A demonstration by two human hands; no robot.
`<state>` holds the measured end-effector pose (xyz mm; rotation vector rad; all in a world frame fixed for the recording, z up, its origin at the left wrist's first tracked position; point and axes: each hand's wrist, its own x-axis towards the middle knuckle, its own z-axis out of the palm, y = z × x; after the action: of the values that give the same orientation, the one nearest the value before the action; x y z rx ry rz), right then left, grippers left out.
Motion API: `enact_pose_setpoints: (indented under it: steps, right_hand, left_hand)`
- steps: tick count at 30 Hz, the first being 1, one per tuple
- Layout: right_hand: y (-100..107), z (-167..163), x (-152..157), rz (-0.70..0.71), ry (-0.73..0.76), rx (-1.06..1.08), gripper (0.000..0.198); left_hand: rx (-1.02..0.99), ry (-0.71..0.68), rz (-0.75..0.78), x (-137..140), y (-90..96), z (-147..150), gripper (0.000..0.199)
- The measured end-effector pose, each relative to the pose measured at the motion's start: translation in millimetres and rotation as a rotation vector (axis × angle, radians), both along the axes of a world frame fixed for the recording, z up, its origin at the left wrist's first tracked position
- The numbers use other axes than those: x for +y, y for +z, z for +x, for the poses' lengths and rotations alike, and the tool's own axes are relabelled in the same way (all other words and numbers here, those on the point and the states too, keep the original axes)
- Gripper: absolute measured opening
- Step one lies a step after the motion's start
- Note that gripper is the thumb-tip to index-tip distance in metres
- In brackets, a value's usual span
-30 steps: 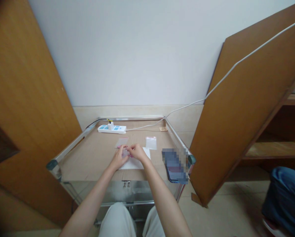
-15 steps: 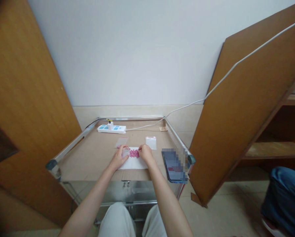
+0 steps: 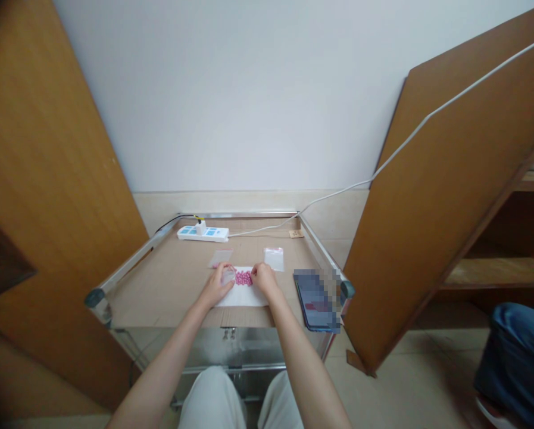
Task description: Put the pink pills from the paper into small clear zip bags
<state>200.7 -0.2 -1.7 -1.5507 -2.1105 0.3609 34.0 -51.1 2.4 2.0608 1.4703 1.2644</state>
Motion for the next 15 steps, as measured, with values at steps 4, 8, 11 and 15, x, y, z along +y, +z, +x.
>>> enact_pose_setpoints:
  steps: [4, 8, 11, 15]
  right_hand:
    - [-1, -1, 0, -0.009, 0.0, -0.008, 0.015]
    - [0, 0, -1, -0.016, -0.021, 0.008, 0.014]
    - [6, 1, -2, -0.014, -0.029, 0.053, 0.013]
    - [22, -5, -8, 0.023, 0.037, 0.165, 0.012]
  left_hand:
    - [-0.004, 0.002, -0.007, 1, -0.9, 0, 0.035]
    - [-0.016, -0.006, -0.017, 1, -0.5, 0, 0.034]
    - [-0.027, -0.02, -0.013, 1, 0.0, 0, 0.034]
    - [0.003, -0.005, 0.001, 1, -2.0, -1, 0.034]
